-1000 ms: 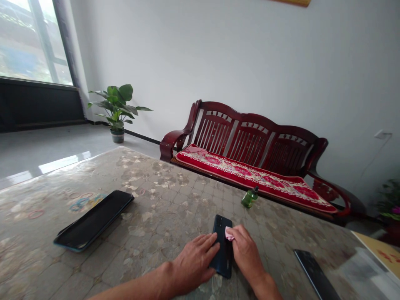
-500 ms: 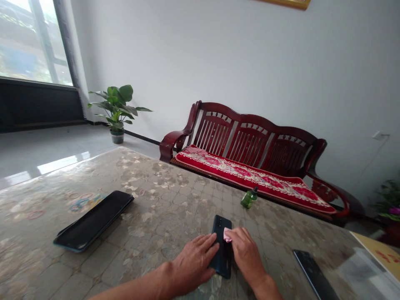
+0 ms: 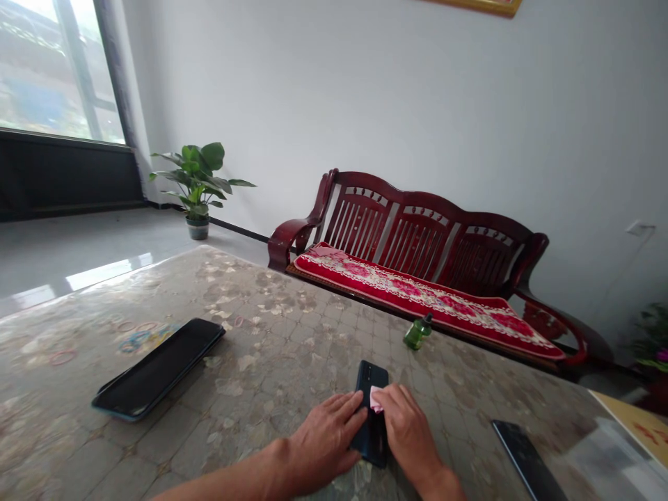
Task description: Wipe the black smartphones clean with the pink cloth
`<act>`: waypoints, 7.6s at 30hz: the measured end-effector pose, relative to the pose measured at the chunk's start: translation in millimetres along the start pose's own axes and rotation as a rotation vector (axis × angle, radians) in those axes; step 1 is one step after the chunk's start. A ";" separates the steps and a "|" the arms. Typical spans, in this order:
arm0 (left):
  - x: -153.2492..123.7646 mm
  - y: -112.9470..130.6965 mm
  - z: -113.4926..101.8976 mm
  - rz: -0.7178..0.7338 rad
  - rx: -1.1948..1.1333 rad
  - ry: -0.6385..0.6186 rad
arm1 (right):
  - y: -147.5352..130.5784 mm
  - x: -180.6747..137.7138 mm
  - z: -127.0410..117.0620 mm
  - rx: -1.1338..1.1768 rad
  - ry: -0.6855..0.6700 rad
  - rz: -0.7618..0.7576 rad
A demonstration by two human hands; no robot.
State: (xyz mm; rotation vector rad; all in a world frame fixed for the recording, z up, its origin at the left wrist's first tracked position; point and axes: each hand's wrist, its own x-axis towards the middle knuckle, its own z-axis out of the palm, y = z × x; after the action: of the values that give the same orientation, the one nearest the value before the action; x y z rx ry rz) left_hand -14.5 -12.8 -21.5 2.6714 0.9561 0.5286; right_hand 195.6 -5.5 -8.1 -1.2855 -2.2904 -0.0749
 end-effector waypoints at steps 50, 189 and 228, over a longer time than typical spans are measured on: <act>2.9 2.8 0.2 -0.076 -0.054 0.003 | -12.1 19.7 4.0 -0.036 0.011 0.045; 4.0 3.9 -0.8 -0.066 -0.003 -0.007 | 4.9 24.9 -2.1 -0.044 0.001 0.121; 3.8 1.8 1.2 -0.059 -0.020 0.024 | -21.2 19.3 -1.7 0.060 -0.078 0.033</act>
State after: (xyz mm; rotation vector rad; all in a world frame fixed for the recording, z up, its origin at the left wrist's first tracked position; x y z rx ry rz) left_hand -10.4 -11.8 -21.0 2.6154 1.0277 0.5560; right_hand 170.8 -2.6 6.2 -1.3161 -2.3172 0.0561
